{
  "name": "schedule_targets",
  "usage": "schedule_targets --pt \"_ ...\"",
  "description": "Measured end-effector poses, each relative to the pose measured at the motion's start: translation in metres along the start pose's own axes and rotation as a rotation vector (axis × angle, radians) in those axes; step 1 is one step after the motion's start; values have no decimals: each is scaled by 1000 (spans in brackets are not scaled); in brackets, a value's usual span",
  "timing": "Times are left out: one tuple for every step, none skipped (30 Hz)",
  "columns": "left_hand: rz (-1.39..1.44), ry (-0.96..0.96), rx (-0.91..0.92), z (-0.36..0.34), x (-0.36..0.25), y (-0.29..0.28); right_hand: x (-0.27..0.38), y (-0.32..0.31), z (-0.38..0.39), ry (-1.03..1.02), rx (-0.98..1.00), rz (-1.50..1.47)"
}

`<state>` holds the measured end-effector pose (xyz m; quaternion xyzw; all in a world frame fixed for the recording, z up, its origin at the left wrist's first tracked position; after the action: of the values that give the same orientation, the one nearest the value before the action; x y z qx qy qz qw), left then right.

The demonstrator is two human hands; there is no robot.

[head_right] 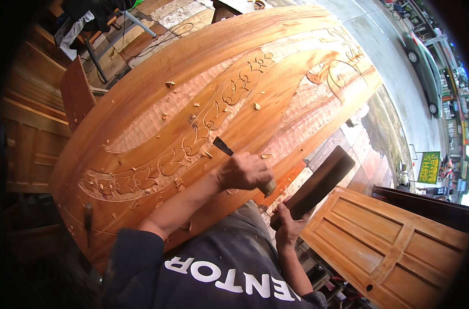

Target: The person carves a decorative floral pattern into a large wooden panel by striking a chisel with a wooden mallet.

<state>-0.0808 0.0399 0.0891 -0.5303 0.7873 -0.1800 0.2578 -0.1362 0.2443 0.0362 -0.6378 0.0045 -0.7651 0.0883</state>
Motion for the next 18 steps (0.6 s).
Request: schedule_targets --pt "-29 -32 14 7 9 5 7 3 2 -13 -10 10" --pt "-59 -63 30 15 18 9 11 6 5 -15 -6 13" --pt "-55 -64 27 14 18 8 16 8 7 -45 9 8" --pt "-29 -85 4 14 19 6 20 9 8 -75 24 3" --pt "-3 -105 -18 13 20 4 20 7 6 -76 21 7" --pt "-4 -105 -17 15 22 6 23 6 5 -118 22 31" --pt "21 -92 -53 18 23 4 25 6 5 -160 23 55" --pt "44 -80 -89 21 23 1 22 6 6 -159 25 53" --pt "49 -77 -92 19 21 1 20 2 6 -170 11 2" --pt "56 -109 -100 17 23 0 15 -2 5 -179 -5 -49" --pt "63 -124 -103 15 24 -1 -15 -12 4 -181 -12 -47" --pt "74 -135 -110 12 24 -2 -54 -7 5 -70 46 -120" --pt "95 -126 -112 9 23 -2 -70 -8 6 -175 102 17" --pt "99 -125 -105 12 24 -6 -34 23 17 -469 164 331" --pt "93 -126 -99 14 24 -9 -19 44 25 -650 191 497" --pt "59 -127 -56 12 25 -8 -11 53 25 -699 204 536" --pt "24 -128 -13 10 26 -6 -27 41 16 -515 211 407" --pt "36 -123 -16 12 26 2 -43 26 6 -341 181 272"
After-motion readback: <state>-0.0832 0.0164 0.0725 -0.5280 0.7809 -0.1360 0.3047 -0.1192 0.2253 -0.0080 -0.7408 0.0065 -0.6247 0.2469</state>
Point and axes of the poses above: each hand's wrist, its own z-axis away from the middle knuckle, its own y-axis out of the palm, x = y × z, the point moved 10 cm from there along -z, towards the middle knuckle, and after that the axes turned 9 degrees about -x, right-handed, at the moved point
